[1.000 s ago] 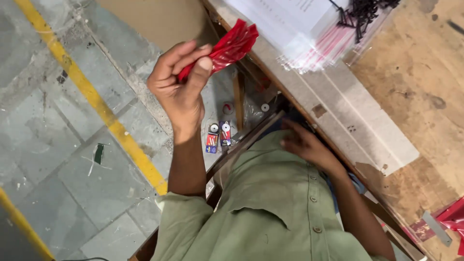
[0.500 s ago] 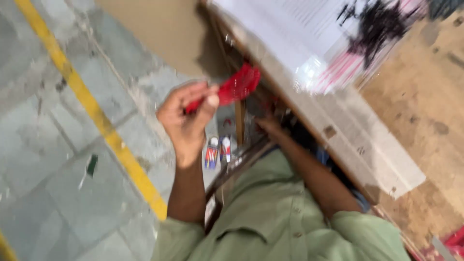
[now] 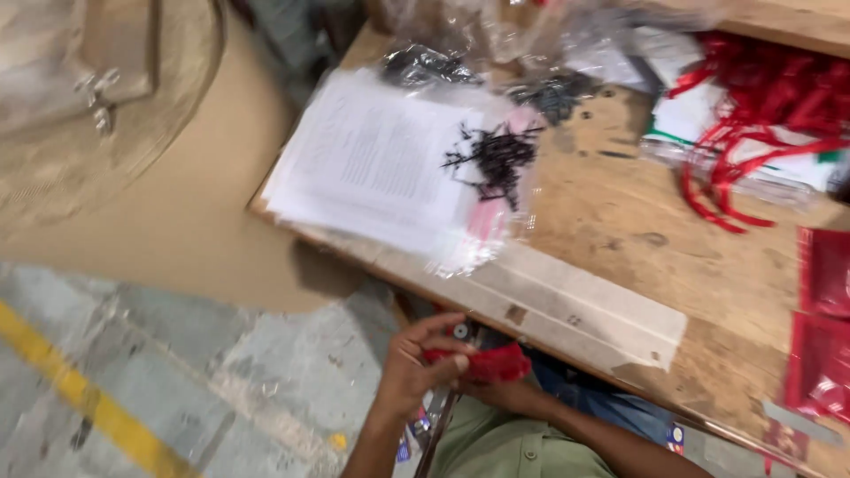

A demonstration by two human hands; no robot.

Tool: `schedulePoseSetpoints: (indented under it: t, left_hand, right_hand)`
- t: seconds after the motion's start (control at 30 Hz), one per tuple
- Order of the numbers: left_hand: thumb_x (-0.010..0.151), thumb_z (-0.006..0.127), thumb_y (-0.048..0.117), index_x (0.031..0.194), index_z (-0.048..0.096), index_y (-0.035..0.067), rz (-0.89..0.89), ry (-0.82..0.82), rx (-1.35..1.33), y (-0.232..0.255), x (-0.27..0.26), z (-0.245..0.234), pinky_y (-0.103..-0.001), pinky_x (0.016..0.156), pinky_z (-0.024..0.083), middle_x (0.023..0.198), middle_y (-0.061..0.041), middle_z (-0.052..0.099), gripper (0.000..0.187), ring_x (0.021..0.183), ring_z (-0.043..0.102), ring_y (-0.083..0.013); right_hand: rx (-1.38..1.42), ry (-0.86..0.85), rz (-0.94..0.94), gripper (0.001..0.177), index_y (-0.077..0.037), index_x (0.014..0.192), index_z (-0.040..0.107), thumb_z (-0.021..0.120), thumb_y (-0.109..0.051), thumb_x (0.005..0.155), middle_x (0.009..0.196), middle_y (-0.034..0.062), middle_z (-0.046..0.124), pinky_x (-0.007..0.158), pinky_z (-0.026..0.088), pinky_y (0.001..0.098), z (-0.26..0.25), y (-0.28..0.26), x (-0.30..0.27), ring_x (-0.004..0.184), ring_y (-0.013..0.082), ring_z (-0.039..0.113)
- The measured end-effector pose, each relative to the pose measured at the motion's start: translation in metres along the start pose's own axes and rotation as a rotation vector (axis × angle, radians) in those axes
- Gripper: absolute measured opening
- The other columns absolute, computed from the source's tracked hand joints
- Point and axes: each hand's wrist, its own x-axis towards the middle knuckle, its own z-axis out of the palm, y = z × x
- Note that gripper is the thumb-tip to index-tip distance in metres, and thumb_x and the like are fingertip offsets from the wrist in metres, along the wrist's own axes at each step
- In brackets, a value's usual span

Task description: Placing hardware components like screws into red bags and tying them with red ribbons.

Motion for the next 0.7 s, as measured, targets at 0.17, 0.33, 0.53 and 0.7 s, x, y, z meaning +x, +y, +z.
schedulePoseSetpoints:
  t: [0.17,0.33,0.53,0.7]
  left_hand:
    - [0.083,0.078,-0.006,0.149,0.053,0.002,-0.163,-0.247,-0.015,-0.024,0.003,0.028,-0.026,0.077,0.060,0.096,-0.011,0.079,0.071,0.087,0.071,-0.0126]
    - [0.081,0.076,-0.007,0.153,0.047,0.005,-0.392,-0.387,0.112,-0.044,0.015,0.054,-0.028,0.078,0.062,0.093,-0.010,0.080,0.079,0.089,0.073,-0.0140]
    - [0.083,0.077,-0.003,0.132,0.064,-0.005,-0.448,-0.269,0.173,-0.079,0.028,0.056,-0.035,0.071,0.066,0.097,-0.013,0.081,0.050,0.082,0.076,-0.0185]
    - [0.084,0.076,-0.001,0.119,0.072,-0.008,-0.423,-0.191,0.200,-0.069,0.030,0.066,-0.034,0.069,0.066,0.095,-0.016,0.081,0.036,0.078,0.077,-0.0198]
  right_hand:
    - [-0.001,0.118,0.024,0.027,-0.010,0.115,0.073,0.072,-0.028,0.094,0.103,0.0077,0.075,0.078,0.058,0.0343,-0.058,-0.086,-0.069,0.094,0.0200,0.072]
    - [-0.267,0.315,-0.046,0.025,-0.006,0.115,0.074,0.073,-0.024,0.098,0.094,0.0178,0.071,0.073,0.053,0.0420,-0.095,-0.121,-0.112,0.085,0.0317,0.068]
    - [-0.387,0.231,-0.243,0.020,-0.004,0.106,0.072,0.068,-0.019,0.095,0.090,0.0209,0.072,0.077,0.053,0.0455,-0.132,-0.179,-0.147,0.088,0.0386,0.070]
    - [0.048,0.737,0.031,0.069,-0.007,0.151,0.038,0.069,-0.028,0.092,0.143,0.0140,0.062,0.101,0.054,0.0398,-0.225,-0.212,-0.178,0.126,0.0257,0.066]
